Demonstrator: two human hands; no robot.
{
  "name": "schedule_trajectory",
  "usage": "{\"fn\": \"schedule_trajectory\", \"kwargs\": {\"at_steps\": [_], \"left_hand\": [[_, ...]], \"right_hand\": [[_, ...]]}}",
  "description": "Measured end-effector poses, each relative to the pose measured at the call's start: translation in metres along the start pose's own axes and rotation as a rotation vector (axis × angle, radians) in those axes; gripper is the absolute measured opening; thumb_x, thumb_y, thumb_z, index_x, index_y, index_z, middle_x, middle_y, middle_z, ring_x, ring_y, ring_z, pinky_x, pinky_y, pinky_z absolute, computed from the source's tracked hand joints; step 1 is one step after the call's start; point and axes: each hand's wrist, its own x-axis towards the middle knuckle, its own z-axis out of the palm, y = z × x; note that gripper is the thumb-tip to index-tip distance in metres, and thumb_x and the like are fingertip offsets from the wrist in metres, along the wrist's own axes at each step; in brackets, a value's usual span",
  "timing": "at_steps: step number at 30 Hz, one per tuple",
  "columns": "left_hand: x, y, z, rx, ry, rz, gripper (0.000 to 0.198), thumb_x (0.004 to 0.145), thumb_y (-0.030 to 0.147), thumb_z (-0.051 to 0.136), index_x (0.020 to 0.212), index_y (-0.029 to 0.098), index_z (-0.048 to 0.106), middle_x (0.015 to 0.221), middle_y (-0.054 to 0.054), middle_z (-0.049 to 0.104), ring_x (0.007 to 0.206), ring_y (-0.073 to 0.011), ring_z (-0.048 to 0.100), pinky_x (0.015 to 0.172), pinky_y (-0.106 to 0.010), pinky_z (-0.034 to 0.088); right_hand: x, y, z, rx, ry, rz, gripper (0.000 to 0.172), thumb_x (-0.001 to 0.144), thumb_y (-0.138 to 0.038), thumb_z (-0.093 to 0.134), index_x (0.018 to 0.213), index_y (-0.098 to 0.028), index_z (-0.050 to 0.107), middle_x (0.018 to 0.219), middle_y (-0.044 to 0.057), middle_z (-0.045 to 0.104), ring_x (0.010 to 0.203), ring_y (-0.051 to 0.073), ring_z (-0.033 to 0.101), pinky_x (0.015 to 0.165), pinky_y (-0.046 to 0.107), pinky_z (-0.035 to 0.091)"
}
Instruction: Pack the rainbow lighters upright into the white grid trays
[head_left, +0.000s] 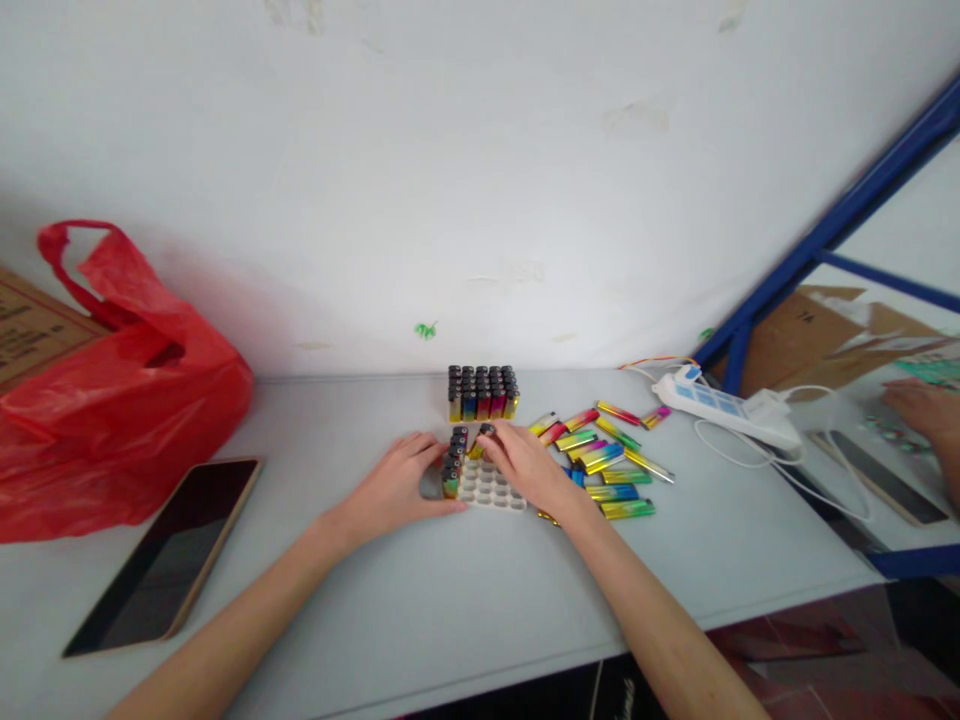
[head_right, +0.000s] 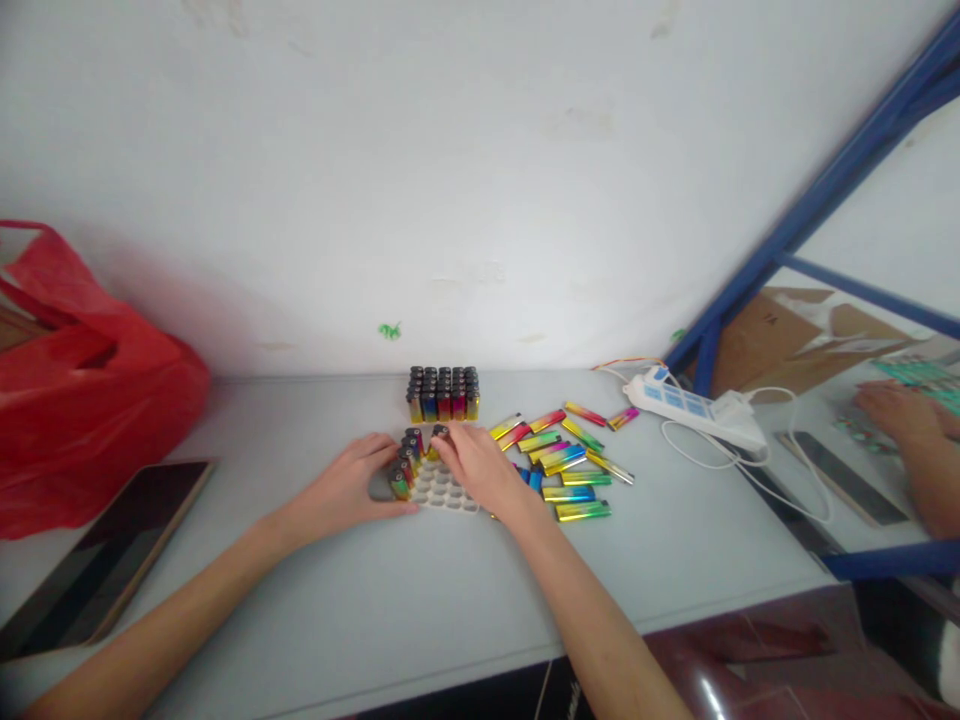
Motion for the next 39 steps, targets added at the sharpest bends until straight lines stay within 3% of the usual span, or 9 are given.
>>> {"fn": "schedule_trajectory", "kwargs": {"at_steps": [4, 8, 10, 14, 19, 27, 31, 34, 39], "left_hand": [[-0.001, -0.003, 0.002, 0.011, 0.003, 0.014, 0.063, 0.075, 0.071, 0.088, 0.108, 0.018, 0.077, 0.11, -0.014, 0.076, 0.108, -0.0357, 0.071, 0.101, -0.048, 0.057], [0.0, -0.004, 0.002, -0.006, 0.024, 0.023, 0.061, 0.075, 0.07, 0.088, 0.108, 0.019, 0.076, 0.111, -0.013, 0.076, 0.106, -0.0348, 0.071, 0.098, -0.047, 0.058], [0.001, -0.003, 0.0, -0.018, 0.015, 0.018, 0.059, 0.076, 0.069, 0.087, 0.106, 0.019, 0.075, 0.108, -0.012, 0.075, 0.102, -0.0334, 0.072, 0.096, -0.046, 0.058], [0.002, 0.0, -0.004, -0.008, -0.021, 0.001, 0.06, 0.076, 0.072, 0.086, 0.102, 0.019, 0.073, 0.107, -0.012, 0.074, 0.101, -0.0336, 0.071, 0.096, -0.047, 0.058], [0.001, 0.002, -0.005, -0.011, -0.019, -0.001, 0.059, 0.076, 0.073, 0.085, 0.099, 0.019, 0.073, 0.106, -0.012, 0.074, 0.1, -0.0334, 0.071, 0.094, -0.047, 0.059], [-0.003, -0.004, 0.0, 0.0, 0.003, 0.004, 0.068, 0.077, 0.076, 0.083, 0.113, 0.018, 0.076, 0.114, -0.015, 0.076, 0.108, -0.0354, 0.072, 0.102, -0.048, 0.058], [-0.003, -0.005, 0.0, -0.039, 0.017, -0.003, 0.075, 0.075, 0.078, 0.084, 0.121, 0.02, 0.077, 0.119, -0.014, 0.076, 0.115, -0.0367, 0.071, 0.109, -0.049, 0.056], [-0.003, -0.005, 0.001, -0.058, 0.018, -0.002, 0.077, 0.073, 0.077, 0.085, 0.124, 0.02, 0.077, 0.115, -0.013, 0.077, 0.112, -0.0357, 0.071, 0.108, -0.048, 0.057], [-0.003, -0.009, 0.004, -0.05, 0.032, 0.004, 0.077, 0.073, 0.078, 0.085, 0.123, 0.02, 0.077, 0.112, -0.013, 0.077, 0.11, -0.0358, 0.072, 0.108, -0.048, 0.057]], "right_hand": [[0.002, -0.009, -0.001, -0.175, -0.02, -0.084, 0.024, 0.115, -0.035, 0.053, 0.102, -0.019, 0.065, 0.102, 0.013, 0.078, 0.097, 0.027, 0.072, 0.09, 0.038, 0.05], [-0.003, -0.007, -0.013, -0.099, -0.016, -0.078, 0.028, 0.114, -0.042, 0.056, 0.117, -0.019, 0.07, 0.109, 0.01, 0.078, 0.1, 0.024, 0.072, 0.093, 0.037, 0.052], [-0.01, 0.007, -0.028, -0.05, 0.045, -0.024, 0.032, 0.114, -0.044, 0.054, 0.13, -0.021, 0.07, 0.115, 0.01, 0.077, 0.104, 0.024, 0.071, 0.097, 0.038, 0.053], [-0.028, 0.055, -0.06, -0.167, 0.182, 0.084, 0.028, 0.111, -0.033, 0.056, 0.122, -0.018, 0.076, 0.118, 0.015, 0.075, 0.115, 0.031, 0.068, 0.107, 0.047, 0.052], [-0.038, 0.098, -0.076, -0.139, 0.084, 0.109, 0.031, 0.101, -0.029, 0.069, 0.13, -0.021, 0.077, 0.134, 0.015, 0.075, 0.125, 0.031, 0.07, 0.113, 0.052, 0.052], [-0.042, 0.095, -0.083, -0.062, 0.066, 0.198, 0.027, 0.097, -0.04, 0.074, 0.115, -0.021, 0.079, 0.118, 0.011, 0.081, 0.107, 0.029, 0.075, 0.101, 0.047, 0.058], [-0.052, 0.109, -0.104, -0.088, 0.287, 0.215, 0.036, 0.102, -0.048, 0.062, 0.118, -0.02, 0.078, 0.123, 0.016, 0.079, 0.116, 0.032, 0.073, 0.107, 0.051, 0.056], [-0.056, 0.119, -0.111, -0.142, 0.411, 0.292, 0.044, 0.102, -0.055, 0.057, 0.112, -0.018, 0.08, 0.117, 0.019, 0.079, 0.111, 0.034, 0.073, 0.101, 0.053, 0.058], [-0.051, 0.103, -0.106, -0.087, 0.315, 0.335, 0.043, 0.1, -0.056, 0.059, 0.105, -0.019, 0.079, 0.097, 0.013, 0.083, 0.083, 0.028, 0.076, 0.083, 0.045, 0.06]]}}
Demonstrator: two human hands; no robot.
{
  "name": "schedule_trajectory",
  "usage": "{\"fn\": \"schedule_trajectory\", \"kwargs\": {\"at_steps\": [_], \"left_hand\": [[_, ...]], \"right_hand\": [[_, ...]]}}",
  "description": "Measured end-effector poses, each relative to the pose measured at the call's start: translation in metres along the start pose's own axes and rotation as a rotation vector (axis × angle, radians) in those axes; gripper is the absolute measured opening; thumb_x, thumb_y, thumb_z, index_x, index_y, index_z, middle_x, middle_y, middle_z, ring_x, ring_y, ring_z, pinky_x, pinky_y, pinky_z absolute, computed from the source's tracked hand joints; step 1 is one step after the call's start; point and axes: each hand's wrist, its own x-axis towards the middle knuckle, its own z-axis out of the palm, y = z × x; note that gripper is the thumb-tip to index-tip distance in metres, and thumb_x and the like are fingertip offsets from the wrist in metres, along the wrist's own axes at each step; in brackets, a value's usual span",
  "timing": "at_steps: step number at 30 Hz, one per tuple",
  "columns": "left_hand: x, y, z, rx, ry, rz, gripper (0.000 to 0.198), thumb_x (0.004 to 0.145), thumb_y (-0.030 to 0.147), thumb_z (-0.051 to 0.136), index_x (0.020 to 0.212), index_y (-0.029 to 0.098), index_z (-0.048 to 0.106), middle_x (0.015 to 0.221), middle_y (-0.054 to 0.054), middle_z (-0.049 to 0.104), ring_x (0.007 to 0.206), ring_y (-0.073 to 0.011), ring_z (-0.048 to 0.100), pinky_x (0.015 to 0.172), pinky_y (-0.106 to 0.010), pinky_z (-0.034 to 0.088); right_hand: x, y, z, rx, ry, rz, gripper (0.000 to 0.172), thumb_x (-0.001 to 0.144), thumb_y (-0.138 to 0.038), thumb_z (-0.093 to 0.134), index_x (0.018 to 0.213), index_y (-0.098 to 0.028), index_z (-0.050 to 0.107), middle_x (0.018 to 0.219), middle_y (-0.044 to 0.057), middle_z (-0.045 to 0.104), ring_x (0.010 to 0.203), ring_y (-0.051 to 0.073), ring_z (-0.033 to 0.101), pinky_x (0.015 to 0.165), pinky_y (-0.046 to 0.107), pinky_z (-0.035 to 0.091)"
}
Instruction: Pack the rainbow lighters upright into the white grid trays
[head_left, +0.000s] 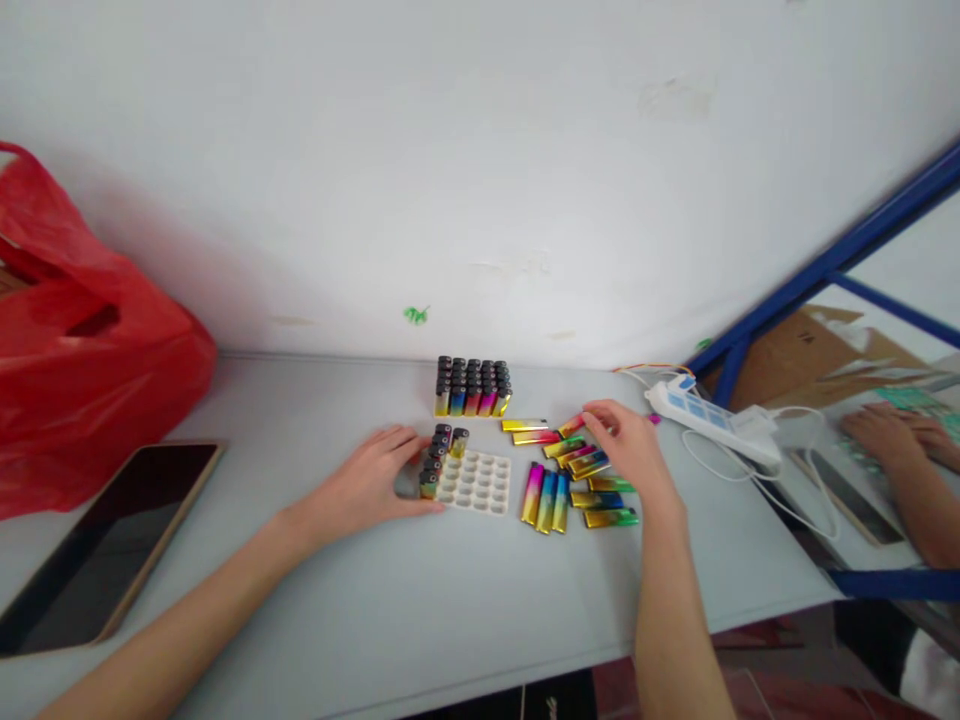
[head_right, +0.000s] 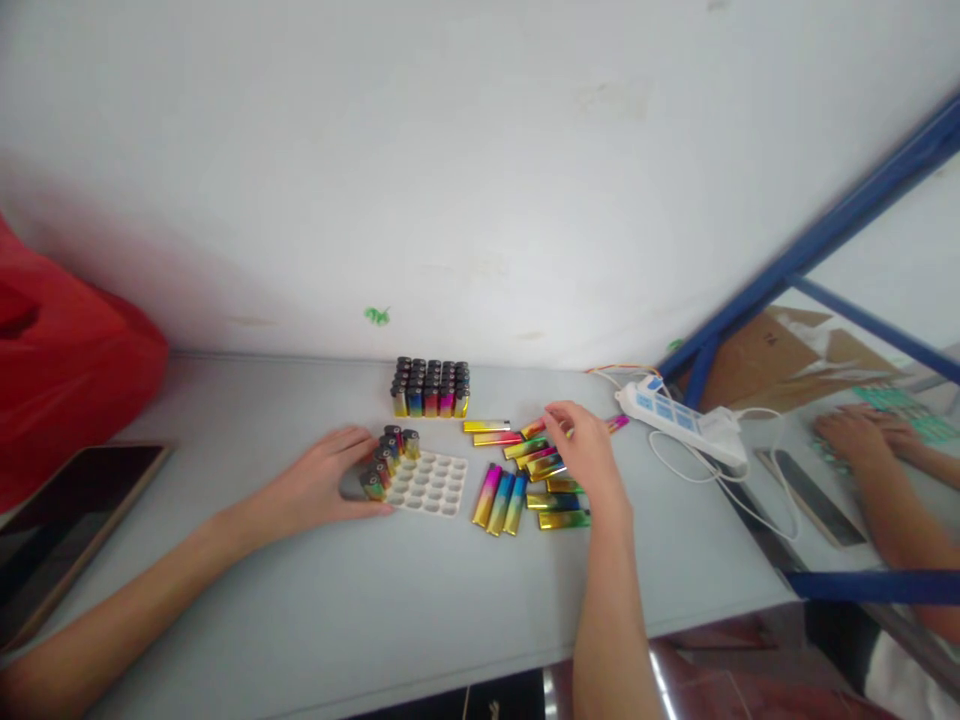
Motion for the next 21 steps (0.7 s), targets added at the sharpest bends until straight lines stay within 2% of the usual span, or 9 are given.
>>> {"fn": "schedule_trajectory", "kwargs": {"at_steps": [2, 5, 7, 8, 10, 12, 13, 16, 21], "left_hand": [[0.0, -0.002, 0.001, -0.002, 0.01, 0.002, 0.078, 0.073, 0.079, 0.084, 0.124, 0.02, 0.078, 0.113, -0.014, 0.078, 0.112, -0.0368, 0.072, 0.108, -0.049, 0.057], [0.0, -0.004, 0.002, 0.003, 0.009, -0.003, 0.078, 0.073, 0.082, 0.081, 0.12, 0.019, 0.079, 0.114, -0.015, 0.078, 0.111, -0.0378, 0.073, 0.103, -0.05, 0.059], [0.0, -0.004, 0.002, 0.02, 0.001, -0.007, 0.076, 0.074, 0.083, 0.08, 0.115, 0.019, 0.08, 0.113, -0.015, 0.078, 0.109, -0.038, 0.073, 0.101, -0.05, 0.06], [0.0, -0.004, 0.002, 0.029, -0.004, -0.008, 0.076, 0.074, 0.083, 0.08, 0.113, 0.019, 0.08, 0.114, -0.016, 0.078, 0.11, -0.0383, 0.073, 0.102, -0.05, 0.059], [0.001, -0.003, 0.001, 0.042, -0.01, -0.013, 0.075, 0.074, 0.083, 0.079, 0.113, 0.018, 0.079, 0.115, -0.017, 0.077, 0.11, -0.0388, 0.072, 0.103, -0.05, 0.059], [0.001, -0.002, 0.0, 0.044, -0.02, -0.015, 0.074, 0.075, 0.082, 0.079, 0.113, 0.018, 0.079, 0.115, -0.017, 0.077, 0.111, -0.0389, 0.072, 0.104, -0.05, 0.058], [0.001, -0.001, 0.0, 0.044, -0.025, -0.015, 0.073, 0.076, 0.082, 0.079, 0.112, 0.018, 0.079, 0.115, -0.016, 0.077, 0.111, -0.0388, 0.072, 0.104, -0.05, 0.058], [0.002, 0.001, -0.002, 0.045, -0.035, -0.012, 0.072, 0.076, 0.081, 0.079, 0.112, 0.019, 0.078, 0.113, -0.015, 0.077, 0.111, -0.0379, 0.072, 0.103, -0.049, 0.057], [0.002, 0.003, -0.002, 0.056, -0.062, -0.005, 0.075, 0.077, 0.081, 0.079, 0.117, 0.017, 0.076, 0.115, -0.015, 0.075, 0.111, -0.037, 0.071, 0.105, -0.049, 0.056]], "right_hand": [[-0.002, -0.013, -0.006, 0.014, 0.011, 0.011, 0.041, 0.101, -0.055, 0.059, 0.101, -0.02, 0.079, 0.092, 0.011, 0.083, 0.08, 0.027, 0.076, 0.081, 0.042, 0.058], [-0.013, -0.03, -0.027, 0.015, 0.231, 0.059, 0.039, 0.102, -0.055, 0.061, 0.107, -0.02, 0.079, 0.095, 0.011, 0.082, 0.079, 0.026, 0.074, 0.08, 0.041, 0.057], [-0.028, -0.037, -0.042, 0.016, 0.285, 0.047, 0.036, 0.102, -0.054, 0.065, 0.113, -0.022, 0.078, 0.102, 0.01, 0.082, 0.083, 0.026, 0.073, 0.08, 0.041, 0.058], [-0.038, -0.04, -0.046, 0.012, 0.226, 0.01, 0.034, 0.102, -0.053, 0.066, 0.115, -0.024, 0.078, 0.106, 0.01, 0.081, 0.088, 0.027, 0.074, 0.083, 0.042, 0.058], [-0.059, -0.044, -0.047, -0.018, 0.014, -0.078, 0.033, 0.1, -0.052, 0.072, 0.121, -0.027, 0.078, 0.118, 0.01, 0.078, 0.105, 0.03, 0.073, 0.095, 0.046, 0.059], [-0.077, -0.045, -0.037, -0.085, -0.151, -0.127, 0.042, 0.093, -0.051, 0.081, 0.13, -0.03, 0.077, 0.128, 0.011, 0.074, 0.121, 0.034, 0.069, 0.107, 0.051, 0.057], [-0.085, -0.045, -0.031, -0.124, -0.192, -0.131, 0.051, 0.089, -0.05, 0.086, 0.135, -0.03, 0.075, 0.132, 0.012, 0.071, 0.126, 0.036, 0.066, 0.111, 0.054, 0.055], [-0.097, -0.042, -0.014, -0.209, -0.226, -0.132, 0.069, 0.081, -0.047, 0.094, 0.143, -0.028, 0.07, 0.137, 0.014, 0.066, 0.129, 0.039, 0.063, 0.113, 0.058, 0.054], [-0.094, -0.042, -0.008, -0.267, -0.216, -0.196, 0.062, 0.083, -0.047, 0.093, 0.139, -0.029, 0.071, 0.141, 0.014, 0.063, 0.132, 0.039, 0.06, 0.116, 0.058, 0.052]]}}
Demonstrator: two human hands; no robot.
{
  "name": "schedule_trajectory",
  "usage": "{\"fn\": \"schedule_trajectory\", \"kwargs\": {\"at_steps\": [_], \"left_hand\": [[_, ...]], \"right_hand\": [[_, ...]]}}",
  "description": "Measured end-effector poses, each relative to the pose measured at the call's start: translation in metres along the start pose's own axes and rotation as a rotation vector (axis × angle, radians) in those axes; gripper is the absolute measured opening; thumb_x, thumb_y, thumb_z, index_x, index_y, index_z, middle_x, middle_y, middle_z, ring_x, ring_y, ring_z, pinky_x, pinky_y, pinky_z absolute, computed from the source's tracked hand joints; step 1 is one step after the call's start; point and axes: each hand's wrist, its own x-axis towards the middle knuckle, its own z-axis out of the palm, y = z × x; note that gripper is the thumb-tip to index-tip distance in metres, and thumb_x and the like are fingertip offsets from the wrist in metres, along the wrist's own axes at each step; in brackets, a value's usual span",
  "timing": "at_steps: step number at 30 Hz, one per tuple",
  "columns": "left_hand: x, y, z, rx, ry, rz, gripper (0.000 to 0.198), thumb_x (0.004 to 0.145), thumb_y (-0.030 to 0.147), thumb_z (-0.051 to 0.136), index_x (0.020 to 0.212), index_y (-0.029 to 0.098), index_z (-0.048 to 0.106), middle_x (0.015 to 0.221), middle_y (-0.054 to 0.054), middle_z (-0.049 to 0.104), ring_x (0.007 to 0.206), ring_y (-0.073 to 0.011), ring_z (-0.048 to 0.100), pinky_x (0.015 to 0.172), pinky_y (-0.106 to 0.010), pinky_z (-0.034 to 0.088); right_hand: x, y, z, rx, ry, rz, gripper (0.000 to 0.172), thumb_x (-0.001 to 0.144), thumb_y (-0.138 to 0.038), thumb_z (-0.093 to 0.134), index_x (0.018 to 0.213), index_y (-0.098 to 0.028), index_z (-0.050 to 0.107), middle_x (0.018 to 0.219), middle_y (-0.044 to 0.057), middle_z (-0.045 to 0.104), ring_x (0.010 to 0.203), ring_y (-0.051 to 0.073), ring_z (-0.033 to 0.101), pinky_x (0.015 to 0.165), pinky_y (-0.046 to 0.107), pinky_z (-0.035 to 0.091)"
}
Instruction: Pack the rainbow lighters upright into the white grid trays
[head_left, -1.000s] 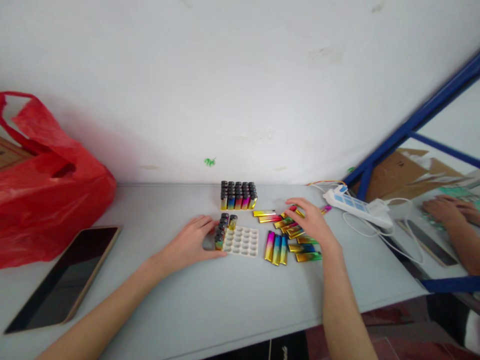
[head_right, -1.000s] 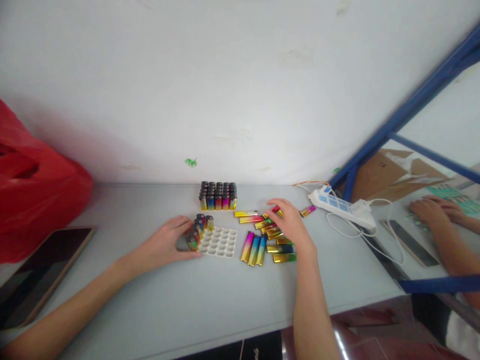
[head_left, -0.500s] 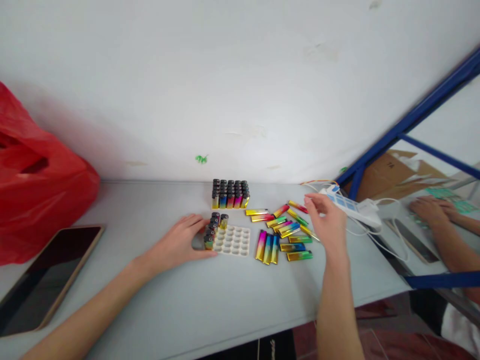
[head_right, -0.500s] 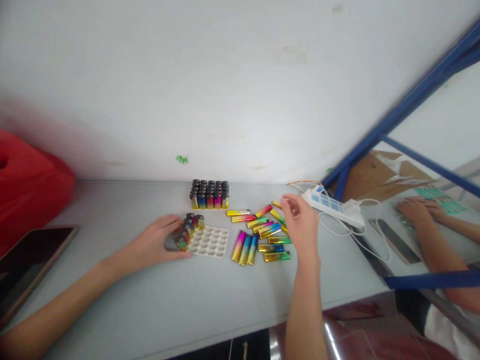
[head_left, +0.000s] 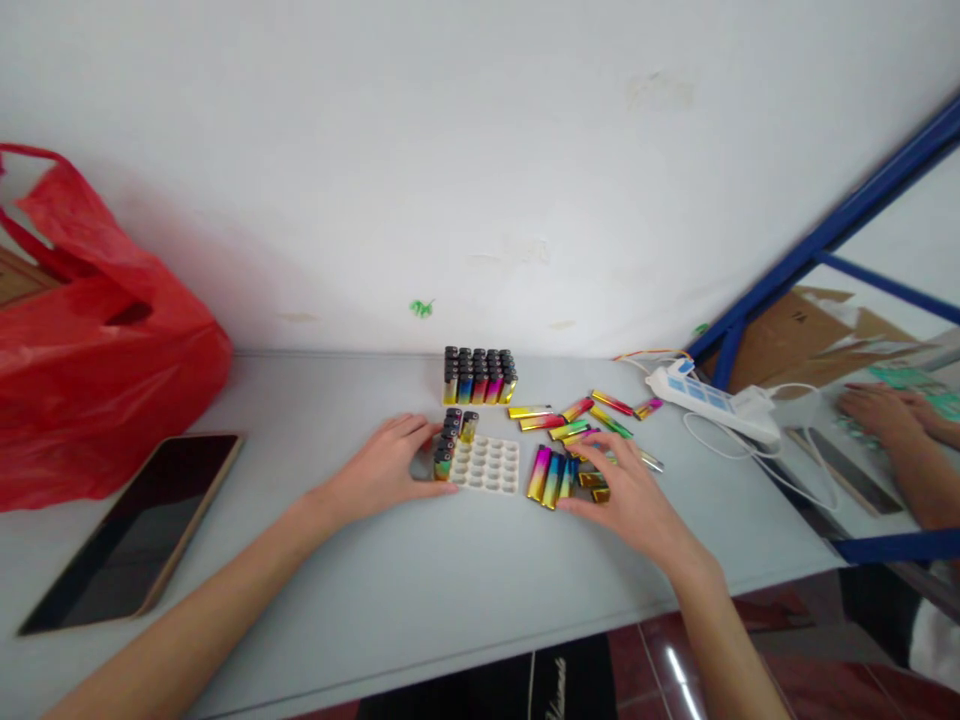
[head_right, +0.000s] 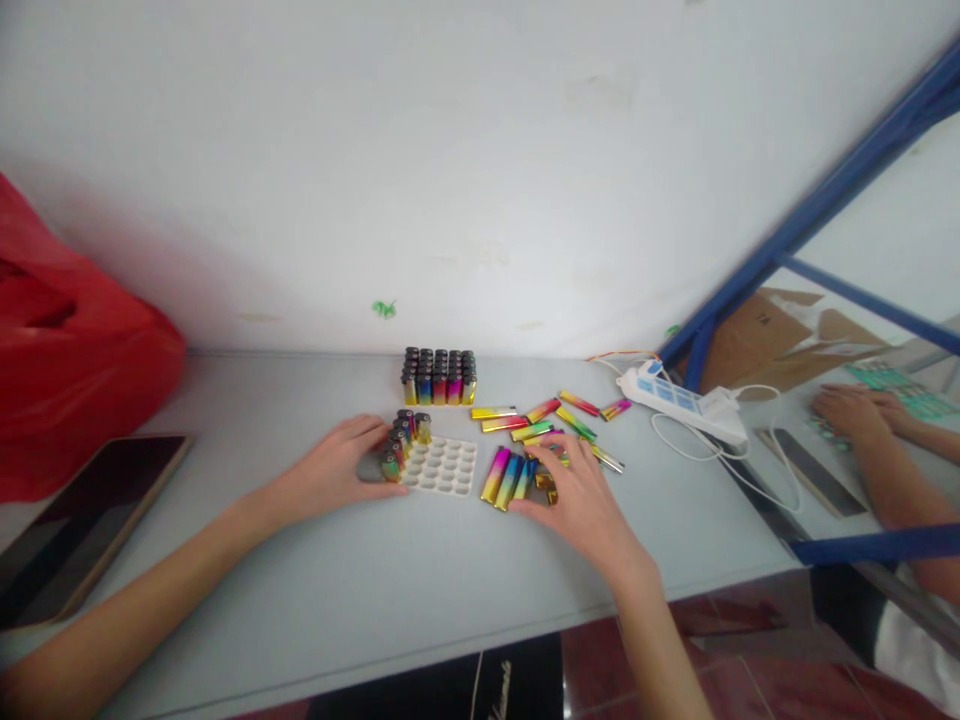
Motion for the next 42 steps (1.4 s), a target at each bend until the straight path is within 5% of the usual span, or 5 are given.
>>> {"fn": "schedule_trajectory", "kwargs": {"at_steps": [21, 30, 33, 39, 42], "left_hand": [[0.001, 0.002, 0.0, 0.04, 0.01, 0.025, 0.072, 0.079, 0.081, 0.078, 0.113, 0.016, 0.075, 0.11, -0.013, 0.075, 0.105, -0.0352, 0.071, 0.099, -0.047, 0.057], [0.002, 0.003, -0.001, 0.007, 0.021, 0.014, 0.071, 0.077, 0.079, 0.079, 0.113, 0.018, 0.075, 0.111, -0.013, 0.076, 0.105, -0.0348, 0.071, 0.1, -0.047, 0.057], [0.002, 0.003, -0.002, -0.012, 0.036, 0.019, 0.068, 0.076, 0.077, 0.082, 0.11, 0.019, 0.076, 0.108, -0.012, 0.076, 0.102, -0.0338, 0.071, 0.097, -0.046, 0.057], [0.002, 0.005, -0.003, -0.007, 0.041, 0.018, 0.061, 0.076, 0.074, 0.084, 0.1, 0.019, 0.072, 0.1, -0.01, 0.073, 0.095, -0.0324, 0.07, 0.09, -0.044, 0.056], [0.002, 0.007, -0.003, -0.025, 0.061, 0.014, 0.059, 0.074, 0.072, 0.086, 0.096, 0.02, 0.07, 0.095, -0.008, 0.071, 0.089, -0.03, 0.069, 0.085, -0.041, 0.056]], "right_hand": [[0.017, 0.003, -0.001, 0.011, -0.032, -0.049, 0.066, 0.075, -0.056, 0.097, 0.126, -0.022, 0.073, 0.15, 0.018, 0.058, 0.144, 0.042, 0.053, 0.122, 0.06, 0.047], [0.014, -0.011, 0.014, 0.516, 0.159, 0.072, 0.036, 0.1, -0.049, 0.073, 0.13, -0.028, 0.069, 0.123, 0.01, 0.077, 0.106, 0.03, 0.075, 0.1, 0.049, 0.059], [0.031, -0.025, 0.01, 0.877, 0.195, 0.118, 0.049, 0.098, -0.052, 0.075, 0.141, -0.03, 0.062, 0.115, 0.008, 0.076, 0.104, 0.028, 0.077, 0.098, 0.045, 0.061], [0.094, -0.056, 0.0, 1.37, -0.115, 0.191, 0.045, 0.087, -0.051, 0.087, 0.121, -0.027, 0.069, 0.1, 0.001, 0.068, 0.085, 0.019, 0.071, 0.077, 0.035, 0.064], [0.122, -0.067, 0.007, 1.513, -0.218, 0.164, 0.043, 0.086, -0.057, 0.085, 0.109, -0.026, 0.065, 0.088, -0.003, 0.061, 0.067, 0.012, 0.059, 0.051, 0.021, 0.048]]}}
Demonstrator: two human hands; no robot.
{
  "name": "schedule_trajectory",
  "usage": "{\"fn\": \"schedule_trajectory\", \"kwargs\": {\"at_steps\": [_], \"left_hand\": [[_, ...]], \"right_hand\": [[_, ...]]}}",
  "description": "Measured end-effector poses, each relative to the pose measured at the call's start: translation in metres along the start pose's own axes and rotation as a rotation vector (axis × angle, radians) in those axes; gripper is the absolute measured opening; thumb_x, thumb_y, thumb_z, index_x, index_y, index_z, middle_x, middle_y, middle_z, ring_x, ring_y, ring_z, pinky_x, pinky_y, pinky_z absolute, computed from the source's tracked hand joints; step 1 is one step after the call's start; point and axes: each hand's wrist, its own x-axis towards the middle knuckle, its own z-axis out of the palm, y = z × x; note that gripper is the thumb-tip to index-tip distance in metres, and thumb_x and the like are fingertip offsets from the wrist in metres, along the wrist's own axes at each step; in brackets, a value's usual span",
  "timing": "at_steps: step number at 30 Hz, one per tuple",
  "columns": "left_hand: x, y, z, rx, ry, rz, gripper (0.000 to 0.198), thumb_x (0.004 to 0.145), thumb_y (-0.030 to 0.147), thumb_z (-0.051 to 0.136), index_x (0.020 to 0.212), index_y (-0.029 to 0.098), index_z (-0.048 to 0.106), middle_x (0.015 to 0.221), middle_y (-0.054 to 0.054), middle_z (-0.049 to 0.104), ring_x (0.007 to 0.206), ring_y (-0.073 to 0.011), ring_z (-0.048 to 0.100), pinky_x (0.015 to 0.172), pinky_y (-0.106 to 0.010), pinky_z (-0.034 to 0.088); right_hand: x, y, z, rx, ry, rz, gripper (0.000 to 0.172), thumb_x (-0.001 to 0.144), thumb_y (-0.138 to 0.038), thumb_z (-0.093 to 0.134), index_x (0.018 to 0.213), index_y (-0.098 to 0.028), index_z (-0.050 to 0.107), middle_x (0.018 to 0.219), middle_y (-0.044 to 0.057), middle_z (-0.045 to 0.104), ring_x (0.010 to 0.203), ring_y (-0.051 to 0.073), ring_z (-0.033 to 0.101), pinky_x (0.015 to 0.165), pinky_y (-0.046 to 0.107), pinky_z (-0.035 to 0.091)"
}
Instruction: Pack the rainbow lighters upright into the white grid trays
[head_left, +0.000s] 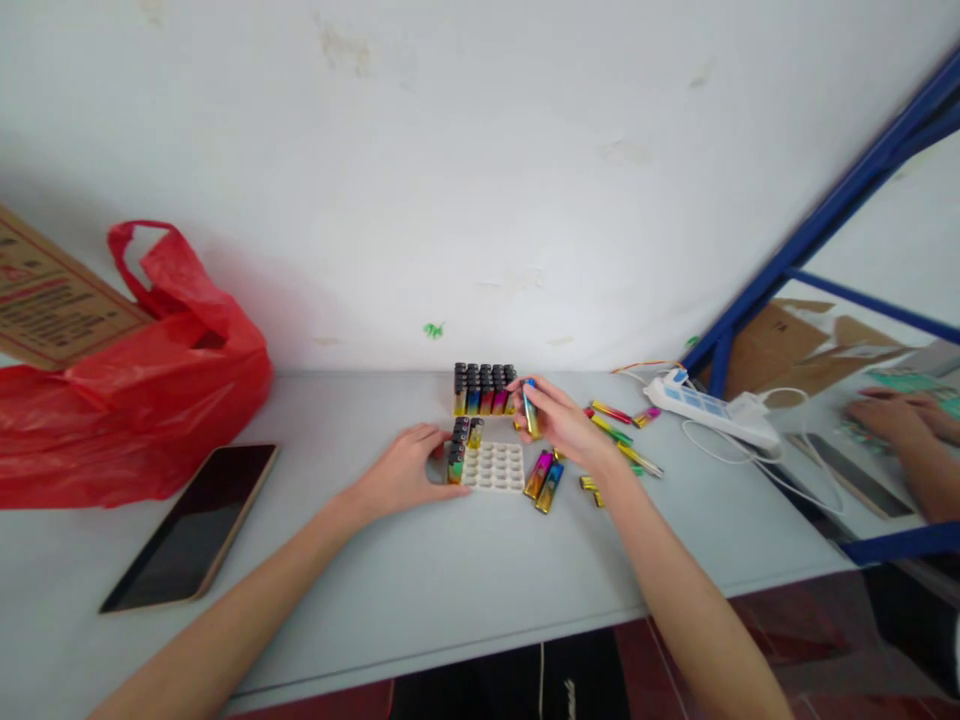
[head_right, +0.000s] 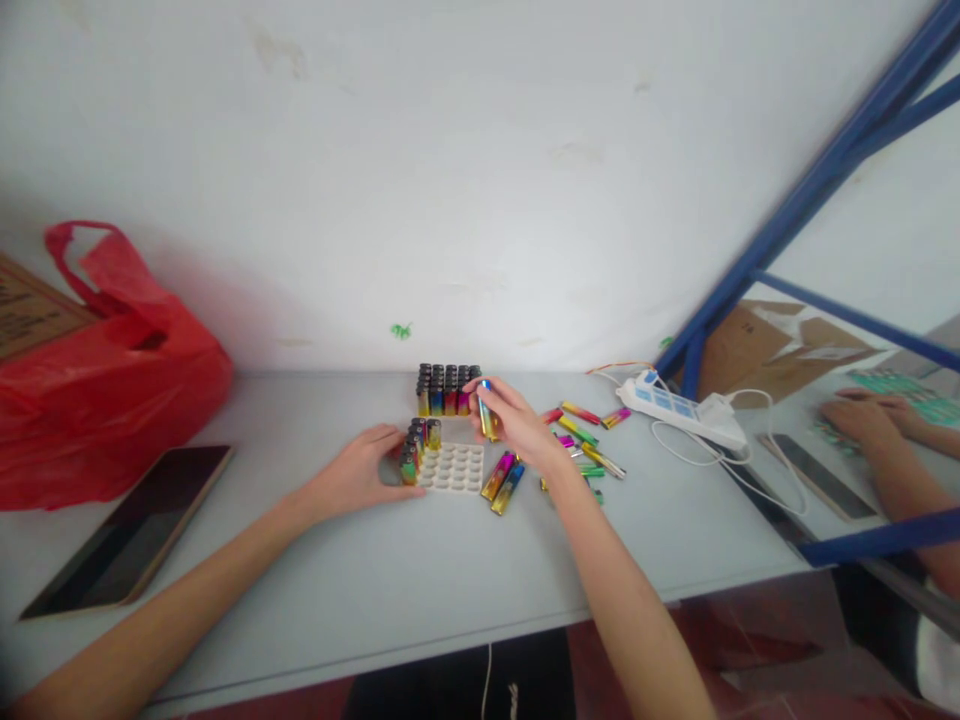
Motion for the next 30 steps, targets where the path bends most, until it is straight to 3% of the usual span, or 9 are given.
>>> {"fn": "schedule_trajectory", "kwargs": {"at_steps": [3, 6, 12, 15, 23, 30], "left_hand": [[0.0, 0.0, 0.001, -0.01, 0.022, 0.0, 0.059, 0.072, 0.072, 0.086, 0.093, 0.02, 0.068, 0.093, -0.007, 0.071, 0.087, -0.0288, 0.068, 0.084, -0.041, 0.056], [-0.001, 0.0, 0.001, -0.007, 0.024, 0.004, 0.058, 0.073, 0.072, 0.086, 0.092, 0.02, 0.067, 0.094, -0.007, 0.071, 0.088, -0.0285, 0.068, 0.084, -0.041, 0.056], [-0.002, 0.001, 0.0, 0.01, 0.009, -0.007, 0.058, 0.074, 0.07, 0.087, 0.096, 0.02, 0.067, 0.097, -0.008, 0.072, 0.091, -0.0304, 0.069, 0.088, -0.045, 0.058], [-0.001, 0.004, -0.001, 0.017, 0.015, -0.015, 0.055, 0.074, 0.068, 0.087, 0.095, 0.021, 0.066, 0.096, -0.008, 0.073, 0.091, -0.031, 0.07, 0.09, -0.045, 0.058], [-0.002, 0.0, 0.004, 0.031, 0.016, -0.012, 0.054, 0.075, 0.067, 0.088, 0.093, 0.022, 0.064, 0.094, -0.008, 0.071, 0.09, -0.0307, 0.069, 0.088, -0.044, 0.057], [-0.003, 0.0, 0.004, 0.045, 0.027, -0.012, 0.055, 0.076, 0.069, 0.087, 0.092, 0.023, 0.063, 0.092, -0.007, 0.07, 0.088, -0.0296, 0.068, 0.088, -0.044, 0.057]], "right_hand": [[0.017, 0.012, 0.008, -0.012, -0.032, 0.039, 0.047, 0.09, -0.067, 0.077, 0.107, -0.027, 0.059, 0.069, -0.01, 0.047, 0.047, 0.006, 0.03, 0.04, 0.016, 0.017], [0.02, 0.029, 0.009, -0.145, 0.06, 0.011, 0.05, 0.093, -0.074, 0.066, 0.103, -0.026, 0.057, 0.061, -0.013, 0.033, 0.044, 0.007, 0.016, 0.04, 0.02, 0.01], [0.015, 0.044, -0.001, -0.606, 0.23, -0.077, 0.063, 0.092, -0.081, 0.056, 0.067, -0.024, 0.044, 0.058, -0.007, 0.034, 0.055, 0.011, 0.032, 0.051, 0.027, 0.025], [0.014, 0.044, 0.0, -0.784, 0.288, -0.145, 0.065, 0.094, -0.076, 0.055, 0.059, -0.025, 0.036, 0.058, -0.005, 0.031, 0.06, 0.012, 0.032, 0.056, 0.029, 0.024], [0.008, 0.045, 0.009, -0.82, 0.267, -0.198, 0.046, 0.094, -0.053, 0.05, 0.061, -0.025, 0.035, 0.057, -0.005, 0.034, 0.059, 0.012, 0.032, 0.057, 0.029, 0.023], [0.005, 0.043, 0.011, -0.812, 0.291, -0.183, 0.054, 0.099, -0.061, 0.052, 0.062, -0.024, 0.037, 0.056, -0.006, 0.035, 0.058, 0.012, 0.033, 0.057, 0.029, 0.024]]}}
